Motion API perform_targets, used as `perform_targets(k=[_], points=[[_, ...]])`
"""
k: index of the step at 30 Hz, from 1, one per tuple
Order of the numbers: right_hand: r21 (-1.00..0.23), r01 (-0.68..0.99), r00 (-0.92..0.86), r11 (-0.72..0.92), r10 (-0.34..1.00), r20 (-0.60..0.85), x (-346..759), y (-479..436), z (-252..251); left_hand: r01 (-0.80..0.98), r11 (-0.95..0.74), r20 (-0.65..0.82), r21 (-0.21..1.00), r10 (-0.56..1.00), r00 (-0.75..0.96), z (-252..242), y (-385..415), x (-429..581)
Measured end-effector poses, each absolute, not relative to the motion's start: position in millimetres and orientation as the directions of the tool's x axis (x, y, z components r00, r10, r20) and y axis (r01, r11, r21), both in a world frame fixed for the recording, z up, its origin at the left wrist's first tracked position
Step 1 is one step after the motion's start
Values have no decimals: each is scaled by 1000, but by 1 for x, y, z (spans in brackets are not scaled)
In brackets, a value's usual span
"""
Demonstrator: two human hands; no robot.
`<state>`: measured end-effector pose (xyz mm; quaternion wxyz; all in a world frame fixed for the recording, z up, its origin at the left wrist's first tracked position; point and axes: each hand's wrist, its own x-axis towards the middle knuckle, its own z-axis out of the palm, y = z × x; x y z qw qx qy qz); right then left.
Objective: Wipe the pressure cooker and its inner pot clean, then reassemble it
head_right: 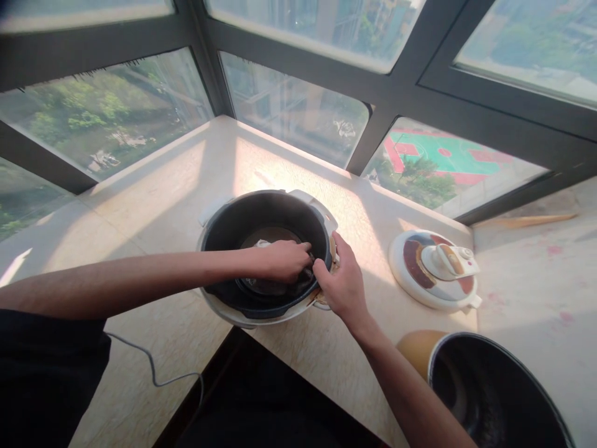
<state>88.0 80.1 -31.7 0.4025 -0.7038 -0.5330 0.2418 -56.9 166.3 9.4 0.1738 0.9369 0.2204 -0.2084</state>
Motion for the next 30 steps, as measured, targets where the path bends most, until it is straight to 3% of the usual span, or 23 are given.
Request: perform_targets(k=[10,17,23,30], points=[[-798,588,283,-133,958,48,90,80,-26,200,-955,-544,220,50,838,21,160,-103],[-793,593,272,-141,962,33,91,79,-25,245,-968,-448,62,192,873,5,168,-137],[-802,579,280,-145,959,29,93,77,-27,264,-959,-344,100,216,914,6,188,-151],[-805,572,291,-157,956,21,92,76,-24,299,-954,-290,-37,297,910,8,199,-141]])
